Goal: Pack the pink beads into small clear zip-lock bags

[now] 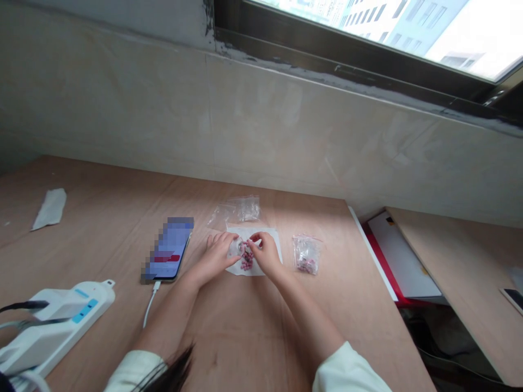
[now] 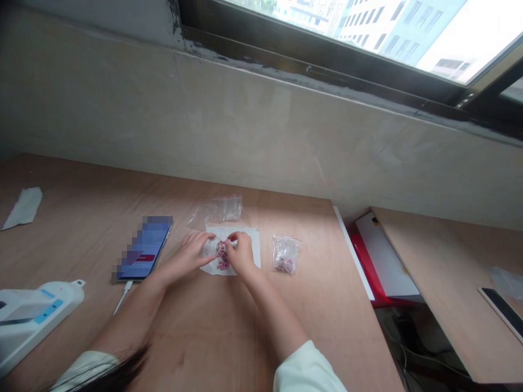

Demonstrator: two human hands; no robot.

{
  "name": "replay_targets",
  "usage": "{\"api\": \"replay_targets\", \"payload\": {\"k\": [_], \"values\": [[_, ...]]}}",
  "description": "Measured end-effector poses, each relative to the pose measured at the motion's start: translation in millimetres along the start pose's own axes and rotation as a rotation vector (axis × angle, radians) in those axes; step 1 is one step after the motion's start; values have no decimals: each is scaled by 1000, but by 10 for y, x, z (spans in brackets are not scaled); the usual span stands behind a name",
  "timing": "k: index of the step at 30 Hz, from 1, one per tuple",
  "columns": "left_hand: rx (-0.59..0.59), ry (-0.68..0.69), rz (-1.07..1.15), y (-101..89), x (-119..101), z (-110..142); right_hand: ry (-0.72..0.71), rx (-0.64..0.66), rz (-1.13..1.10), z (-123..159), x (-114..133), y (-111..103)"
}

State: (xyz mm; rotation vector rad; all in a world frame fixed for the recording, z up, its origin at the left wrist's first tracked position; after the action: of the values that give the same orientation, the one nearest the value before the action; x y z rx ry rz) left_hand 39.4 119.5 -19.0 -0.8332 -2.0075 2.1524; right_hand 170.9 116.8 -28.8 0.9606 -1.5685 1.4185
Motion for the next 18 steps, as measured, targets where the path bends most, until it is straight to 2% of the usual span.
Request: {"api": "replay_targets", "payload": {"k": [2, 9, 14, 18], "values": [[-4, 3, -3, 8, 23, 10, 41, -41, 109, -28, -65, 2], [-12, -3, -4, -63, 54, 66, 91, 27, 230, -77, -190, 104], [14, -4, -11, -70, 17, 43, 82, 69, 97, -73, -127, 63], [32, -14, -7, -57, -10, -4, -17, 154, -117, -75, 55, 64]]}}
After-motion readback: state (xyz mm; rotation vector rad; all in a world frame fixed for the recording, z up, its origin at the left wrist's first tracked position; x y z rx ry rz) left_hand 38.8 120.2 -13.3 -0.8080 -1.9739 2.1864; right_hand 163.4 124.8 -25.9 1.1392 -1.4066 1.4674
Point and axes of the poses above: each hand's wrist, its own z-axis away from the middle knuckle, its own y-axis out of the palm, x = y × z, the point moved 6 cm from there along -z, towards the middle knuckle, and after that the axes turned 15 degrees about -z, right-handed, at the moved point
